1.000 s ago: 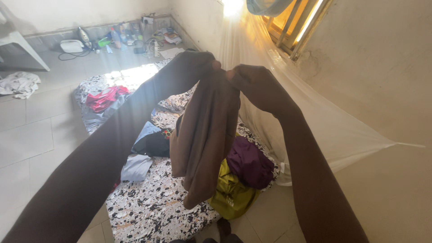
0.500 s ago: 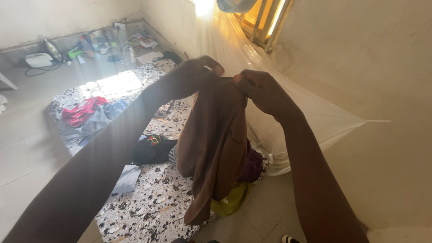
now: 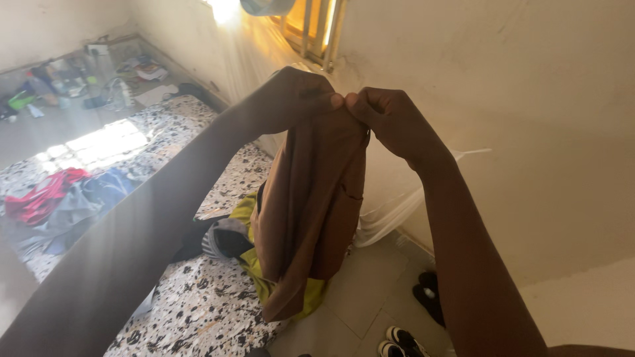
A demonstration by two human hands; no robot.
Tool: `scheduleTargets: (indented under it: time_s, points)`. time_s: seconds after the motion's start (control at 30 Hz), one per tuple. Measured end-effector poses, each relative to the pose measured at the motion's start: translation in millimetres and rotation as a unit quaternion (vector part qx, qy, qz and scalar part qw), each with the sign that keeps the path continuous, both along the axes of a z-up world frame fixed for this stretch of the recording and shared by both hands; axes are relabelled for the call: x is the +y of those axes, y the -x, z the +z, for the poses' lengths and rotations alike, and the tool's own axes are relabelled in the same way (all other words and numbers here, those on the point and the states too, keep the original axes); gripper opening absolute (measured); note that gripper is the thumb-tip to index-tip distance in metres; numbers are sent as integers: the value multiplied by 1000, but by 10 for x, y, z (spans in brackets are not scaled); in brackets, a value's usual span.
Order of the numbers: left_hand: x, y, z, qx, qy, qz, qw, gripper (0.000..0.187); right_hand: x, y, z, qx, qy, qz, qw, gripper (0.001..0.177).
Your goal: The person picks up several shirts from a bed, folds them, and hangs them on wall-mounted nails. The person handles a white shirt, a brown shirt, and a green shirt in sequence.
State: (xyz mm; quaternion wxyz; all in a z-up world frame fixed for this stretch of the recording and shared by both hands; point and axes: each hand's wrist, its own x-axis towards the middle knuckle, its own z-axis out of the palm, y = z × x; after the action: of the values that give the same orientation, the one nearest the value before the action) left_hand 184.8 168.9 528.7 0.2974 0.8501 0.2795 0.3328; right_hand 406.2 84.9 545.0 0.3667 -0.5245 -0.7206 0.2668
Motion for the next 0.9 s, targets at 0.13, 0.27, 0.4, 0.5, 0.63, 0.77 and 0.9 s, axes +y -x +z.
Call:
scheduleTargets:
  time_s: [0.13, 0.27, 0.4, 0.5, 0.63, 0.77, 0.9]
  points:
    - [-57, -402, 120, -34, -30, -34, 998, 42, -34, -353, -14, 38, -53, -13, 998, 43]
    - [-84, -796, 231, -51, 16, -53, 997, 41, -61, -690, -31, 145, -70, 40, 986, 39]
    - [-98, -1179, 320, -48, 39, -51, 997, 40, -81, -976, 1, 216, -68, 38, 973, 35]
    - [-103, -1435, 392, -64, 24, -61, 996, 39, -144, -1170, 68, 196, -92, -4, 976, 37]
    - [-124, -1746, 444, -66, -2, -86, 994, 35, -289, -1460, 140, 143, -110, -67, 981, 38]
    - [-191, -2065, 467, -76, 9, -123, 989, 32, -445, -1737, 200, 122, -110, -101, 981, 41]
    - [-290, -2414, 491, -81, 14, -149, 985, 30, -617, -1993, 233, 135, -99, -146, 975, 41]
